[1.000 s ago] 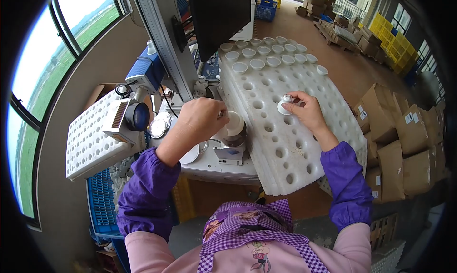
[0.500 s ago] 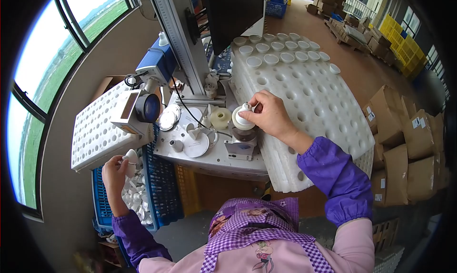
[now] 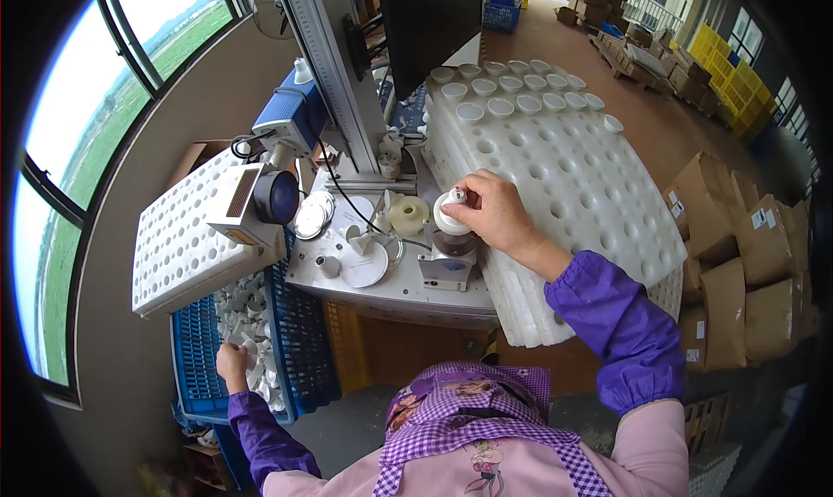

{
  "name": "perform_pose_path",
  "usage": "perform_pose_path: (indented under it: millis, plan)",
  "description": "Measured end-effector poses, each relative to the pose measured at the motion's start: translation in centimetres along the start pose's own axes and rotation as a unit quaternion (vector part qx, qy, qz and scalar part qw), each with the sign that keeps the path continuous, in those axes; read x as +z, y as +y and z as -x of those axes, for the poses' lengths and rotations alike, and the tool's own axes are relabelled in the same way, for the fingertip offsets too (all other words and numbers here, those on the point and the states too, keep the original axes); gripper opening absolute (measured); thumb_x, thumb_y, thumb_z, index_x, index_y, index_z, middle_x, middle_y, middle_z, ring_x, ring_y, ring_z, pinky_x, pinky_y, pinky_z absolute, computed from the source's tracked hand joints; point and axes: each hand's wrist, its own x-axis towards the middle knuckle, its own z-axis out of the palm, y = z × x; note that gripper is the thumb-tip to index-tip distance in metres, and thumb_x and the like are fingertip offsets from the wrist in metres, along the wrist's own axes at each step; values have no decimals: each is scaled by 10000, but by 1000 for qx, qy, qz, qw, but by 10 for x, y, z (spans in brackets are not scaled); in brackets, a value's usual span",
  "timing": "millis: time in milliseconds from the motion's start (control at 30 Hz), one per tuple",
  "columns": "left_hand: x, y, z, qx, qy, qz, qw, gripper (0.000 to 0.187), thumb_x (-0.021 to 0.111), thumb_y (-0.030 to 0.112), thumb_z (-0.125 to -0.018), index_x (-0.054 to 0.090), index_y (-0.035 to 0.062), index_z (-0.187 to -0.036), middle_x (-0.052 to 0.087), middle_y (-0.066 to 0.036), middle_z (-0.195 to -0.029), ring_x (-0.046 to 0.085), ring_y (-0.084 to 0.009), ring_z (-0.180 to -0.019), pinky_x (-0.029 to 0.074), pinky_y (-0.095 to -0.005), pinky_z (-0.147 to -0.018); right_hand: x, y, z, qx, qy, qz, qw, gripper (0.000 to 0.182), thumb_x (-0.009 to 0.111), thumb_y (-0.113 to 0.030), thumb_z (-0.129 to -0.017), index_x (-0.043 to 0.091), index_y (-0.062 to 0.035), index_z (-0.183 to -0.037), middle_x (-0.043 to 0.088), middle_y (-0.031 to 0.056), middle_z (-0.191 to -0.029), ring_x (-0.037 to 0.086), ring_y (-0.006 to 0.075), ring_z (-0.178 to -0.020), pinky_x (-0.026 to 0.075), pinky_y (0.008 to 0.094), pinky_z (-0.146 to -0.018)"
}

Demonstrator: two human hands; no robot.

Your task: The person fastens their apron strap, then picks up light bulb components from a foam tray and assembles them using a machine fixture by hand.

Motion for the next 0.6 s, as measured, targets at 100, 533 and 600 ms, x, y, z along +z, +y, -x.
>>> perform_pose_path:
  millis: [100,533,600]
  plan:
    - [23,-3,-1,16,8,-9,1000,261,667,262,-722,705,75,-900,680,-165,-894,659,-323,-854,522,-413,-731,1,-1,1,10,0,10,1000,260,736,-152,-724,613,38,-851,593,125,-796,589,214,-659,483,321,-642]
    - [50,-27,-18,62,53,3,997,263,664,282,-749,679,95,-933,677,-164,-903,648,-350,-867,510,-428,-744,4,7,5,31,12,-12,999,390,785,-222,-706,618,33,-950,579,104,-761,556,192,-621,464,316,-615]
    - [34,-16,-12,36,-3,6,999,326,683,301,-746,665,106,-1007,655,-155,-1007,620,-329,-956,487,-447,-792,-8,-2,8,43,-7,-10,999,411,782,-232,-716,619,24,-993,579,96,-773,557,179,-620,467,304,-610]
